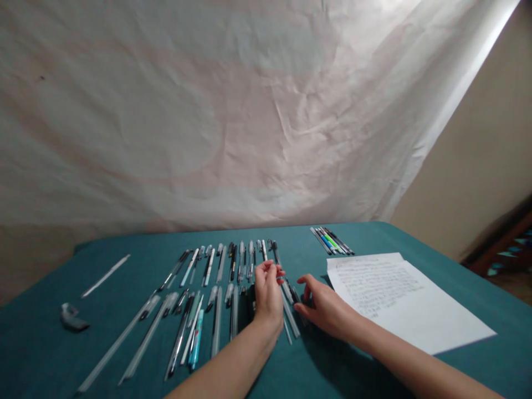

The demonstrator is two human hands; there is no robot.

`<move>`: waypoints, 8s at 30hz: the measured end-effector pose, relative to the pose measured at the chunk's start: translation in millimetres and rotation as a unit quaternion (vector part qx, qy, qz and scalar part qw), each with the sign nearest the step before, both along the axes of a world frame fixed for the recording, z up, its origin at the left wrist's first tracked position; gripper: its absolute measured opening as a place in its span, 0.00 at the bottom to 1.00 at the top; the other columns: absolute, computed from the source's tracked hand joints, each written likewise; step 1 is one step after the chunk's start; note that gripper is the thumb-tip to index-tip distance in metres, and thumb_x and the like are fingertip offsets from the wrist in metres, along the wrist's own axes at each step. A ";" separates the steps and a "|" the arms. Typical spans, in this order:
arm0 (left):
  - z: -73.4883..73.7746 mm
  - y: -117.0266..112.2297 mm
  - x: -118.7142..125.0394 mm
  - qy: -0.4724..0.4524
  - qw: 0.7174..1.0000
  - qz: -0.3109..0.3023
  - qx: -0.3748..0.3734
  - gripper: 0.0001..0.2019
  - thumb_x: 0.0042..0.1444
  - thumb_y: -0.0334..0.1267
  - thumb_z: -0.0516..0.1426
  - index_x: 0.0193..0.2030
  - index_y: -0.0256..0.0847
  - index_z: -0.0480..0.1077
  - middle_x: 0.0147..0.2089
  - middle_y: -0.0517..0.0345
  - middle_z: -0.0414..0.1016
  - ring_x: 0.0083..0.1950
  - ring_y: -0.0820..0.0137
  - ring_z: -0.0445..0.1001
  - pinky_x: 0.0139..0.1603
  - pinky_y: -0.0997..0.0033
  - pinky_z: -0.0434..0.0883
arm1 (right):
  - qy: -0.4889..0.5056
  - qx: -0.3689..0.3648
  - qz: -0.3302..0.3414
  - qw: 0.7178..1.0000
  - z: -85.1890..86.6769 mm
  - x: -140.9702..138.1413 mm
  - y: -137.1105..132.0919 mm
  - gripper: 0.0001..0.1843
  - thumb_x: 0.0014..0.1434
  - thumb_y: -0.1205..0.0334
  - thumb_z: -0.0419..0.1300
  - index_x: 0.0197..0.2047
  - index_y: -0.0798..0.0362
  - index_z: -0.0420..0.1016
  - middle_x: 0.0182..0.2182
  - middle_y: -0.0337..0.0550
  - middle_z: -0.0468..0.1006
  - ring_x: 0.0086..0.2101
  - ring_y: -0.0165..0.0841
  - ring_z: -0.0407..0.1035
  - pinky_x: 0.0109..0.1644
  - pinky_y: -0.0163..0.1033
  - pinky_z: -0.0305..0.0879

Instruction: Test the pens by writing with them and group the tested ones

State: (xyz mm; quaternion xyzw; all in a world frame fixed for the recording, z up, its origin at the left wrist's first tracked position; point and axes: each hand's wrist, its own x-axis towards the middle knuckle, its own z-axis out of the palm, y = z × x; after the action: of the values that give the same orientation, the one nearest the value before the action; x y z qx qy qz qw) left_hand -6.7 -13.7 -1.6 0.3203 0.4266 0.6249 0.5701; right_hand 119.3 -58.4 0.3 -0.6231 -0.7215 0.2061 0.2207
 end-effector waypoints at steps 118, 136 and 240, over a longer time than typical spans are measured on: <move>33.2 2.6 -7.8 0.052 0.975 -0.192 0.103 0.19 0.49 0.41 0.59 0.47 0.35 0.64 0.38 0.49 0.75 0.33 0.72 0.73 0.37 0.71 0.69 | -0.001 0.052 0.110 0.993 0.4 -1.9 45.5 0.07 0.46 0.72 0.55 0.31 0.56 0.69 0.29 0.43 0.73 0.31 0.32 0.66 0.33 0.31 0.56; 27.0 3.3 -4.9 0.078 0.973 -0.161 0.143 0.13 0.48 0.40 0.59 0.40 0.37 0.66 0.37 0.54 0.71 0.39 0.69 0.71 0.41 0.69 0.69 | -0.138 0.020 0.058 0.989 6.4 6.5 38.6 0.09 0.45 0.74 0.53 0.28 0.56 0.72 0.24 0.44 0.75 0.26 0.31 0.67 0.28 0.31 0.52; 15.4 -15.8 0.9 0.155 0.959 -0.185 0.152 0.14 0.52 0.41 0.57 0.43 0.36 0.71 0.41 0.48 0.75 0.43 0.64 0.72 0.45 0.66 0.67 | 0.396 0.048 0.052 0.916 89.3 30.8 31.5 0.17 0.49 0.50 0.61 0.33 0.56 0.67 0.27 0.40 0.69 0.26 0.28 0.66 0.24 0.32 0.64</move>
State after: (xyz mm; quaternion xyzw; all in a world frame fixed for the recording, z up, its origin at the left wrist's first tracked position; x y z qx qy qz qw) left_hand -5.8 -29.5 13.8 0.5690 0.3429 0.5087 0.5476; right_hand 150.1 -26.9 89.6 -0.4409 -0.6156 0.4125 0.5065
